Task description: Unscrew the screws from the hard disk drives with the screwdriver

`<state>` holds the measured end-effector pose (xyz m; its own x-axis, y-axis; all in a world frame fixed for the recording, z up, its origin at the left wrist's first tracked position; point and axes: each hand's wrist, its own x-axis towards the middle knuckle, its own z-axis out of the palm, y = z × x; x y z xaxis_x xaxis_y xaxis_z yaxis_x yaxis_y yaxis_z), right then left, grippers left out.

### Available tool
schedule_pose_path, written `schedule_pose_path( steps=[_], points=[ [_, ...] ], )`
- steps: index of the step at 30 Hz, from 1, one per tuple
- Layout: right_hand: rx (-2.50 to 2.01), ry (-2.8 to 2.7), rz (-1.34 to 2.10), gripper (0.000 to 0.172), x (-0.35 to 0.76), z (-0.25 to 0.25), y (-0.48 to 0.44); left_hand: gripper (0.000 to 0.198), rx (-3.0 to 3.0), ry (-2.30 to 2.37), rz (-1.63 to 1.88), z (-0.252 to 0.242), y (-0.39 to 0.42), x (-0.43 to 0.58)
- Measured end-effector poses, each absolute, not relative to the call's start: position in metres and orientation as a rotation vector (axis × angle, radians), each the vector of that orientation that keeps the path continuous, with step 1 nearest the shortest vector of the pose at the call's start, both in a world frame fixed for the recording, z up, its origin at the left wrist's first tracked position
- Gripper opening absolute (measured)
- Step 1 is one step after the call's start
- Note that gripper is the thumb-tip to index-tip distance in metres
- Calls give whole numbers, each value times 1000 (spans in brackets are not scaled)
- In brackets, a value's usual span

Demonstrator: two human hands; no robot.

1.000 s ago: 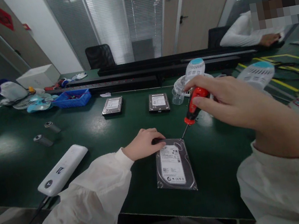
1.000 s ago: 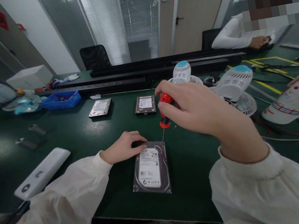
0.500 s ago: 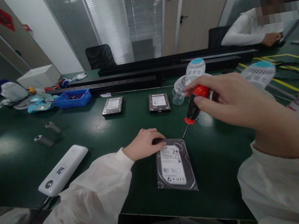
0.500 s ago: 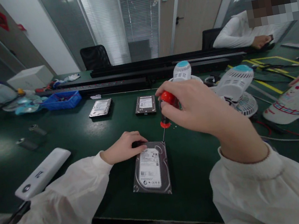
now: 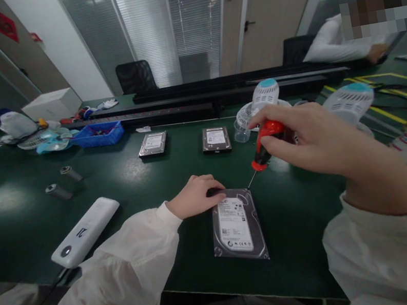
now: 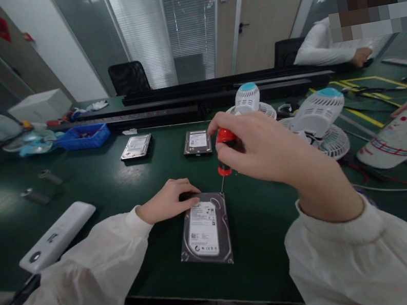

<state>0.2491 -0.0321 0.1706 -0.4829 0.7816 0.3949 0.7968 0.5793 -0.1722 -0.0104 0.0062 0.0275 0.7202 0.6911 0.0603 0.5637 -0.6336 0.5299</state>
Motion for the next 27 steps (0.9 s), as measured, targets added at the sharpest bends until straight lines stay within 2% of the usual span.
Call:
schedule_pose_path(
  steps=[5, 10, 13, 18, 24, 27],
  points=[
    [-1394, -2343, -122, 43, 250, 170, -33, 26, 2425, 972, 326, 30, 5, -10],
    [-1159, -2372, 43, 27, 251, 171, -33, 26, 2414, 953, 349, 30, 5, -11],
    [-1171, -2352, 28, 23, 248, 171, -32, 26, 2424, 970, 334, 31, 5, -10],
    [-1256, -2353, -103, 34, 248, 169, -32, 25, 2424, 971, 315, 33, 5, -9],
    [-1209, -2377, 3, 31, 248, 169, -33, 25, 2410, 962, 348, 31, 5, -10],
    [-1308, -2351, -96, 38, 246, 169, -31, 25, 2427, 968, 333, 31, 5, -9]
  ],
)
